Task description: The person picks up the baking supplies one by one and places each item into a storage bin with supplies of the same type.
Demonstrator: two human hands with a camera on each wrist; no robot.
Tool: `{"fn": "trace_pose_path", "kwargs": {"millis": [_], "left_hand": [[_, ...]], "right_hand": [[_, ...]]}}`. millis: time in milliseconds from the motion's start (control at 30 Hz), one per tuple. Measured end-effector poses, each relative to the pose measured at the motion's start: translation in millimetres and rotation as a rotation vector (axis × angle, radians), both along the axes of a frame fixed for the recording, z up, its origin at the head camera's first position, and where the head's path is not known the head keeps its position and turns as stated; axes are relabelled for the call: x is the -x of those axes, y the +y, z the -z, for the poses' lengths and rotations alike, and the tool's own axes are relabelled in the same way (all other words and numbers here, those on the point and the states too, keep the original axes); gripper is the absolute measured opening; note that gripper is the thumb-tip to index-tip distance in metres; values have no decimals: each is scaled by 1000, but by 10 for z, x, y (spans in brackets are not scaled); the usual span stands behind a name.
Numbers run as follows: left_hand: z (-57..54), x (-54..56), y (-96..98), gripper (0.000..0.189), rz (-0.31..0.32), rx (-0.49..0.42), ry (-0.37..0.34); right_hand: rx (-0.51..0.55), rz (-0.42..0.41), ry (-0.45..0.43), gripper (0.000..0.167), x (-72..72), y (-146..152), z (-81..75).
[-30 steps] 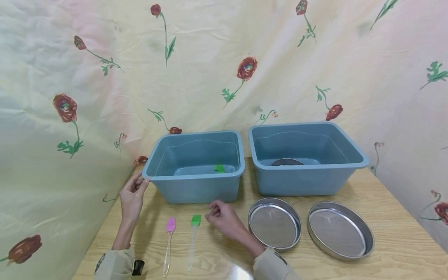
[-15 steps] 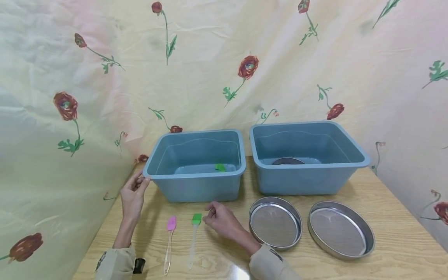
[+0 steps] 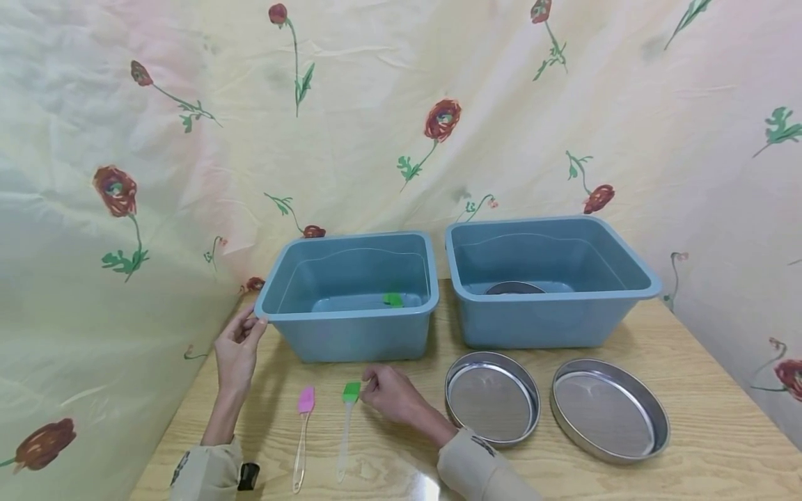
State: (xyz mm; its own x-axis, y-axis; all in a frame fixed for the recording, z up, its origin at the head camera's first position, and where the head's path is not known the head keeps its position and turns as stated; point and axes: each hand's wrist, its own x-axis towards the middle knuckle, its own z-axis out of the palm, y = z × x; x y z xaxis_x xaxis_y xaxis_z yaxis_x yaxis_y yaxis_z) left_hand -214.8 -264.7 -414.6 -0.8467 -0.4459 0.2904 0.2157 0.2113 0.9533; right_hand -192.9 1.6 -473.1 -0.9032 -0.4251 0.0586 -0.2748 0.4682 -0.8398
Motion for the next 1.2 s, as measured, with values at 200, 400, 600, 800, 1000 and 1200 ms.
{"fn": "trace_pose_path", "kwargs": {"millis": [200, 400, 600, 800, 1000, 1200], "left_hand": [[6, 3, 0, 39, 9, -9, 4], [4, 2, 0, 40, 0, -9, -5], [-4, -7, 6, 40, 1, -4, -1], [-2, -7, 9, 40, 4, -19, 9], [-10, -1, 8, 40, 6, -21, 10], [-14, -5, 7, 40, 5, -14, -7]], "right_hand": [[10, -19, -29, 24, 4, -22, 21], [-1, -14, -56, 23, 13, -51, 38], [-24, -10, -52, 17, 24, -81, 42], [-27, -15, -68, 14, 47, -103, 43], [-27, -15, -73, 16, 59, -111, 58], [-46, 1, -58, 13, 60, -126, 68]]}}
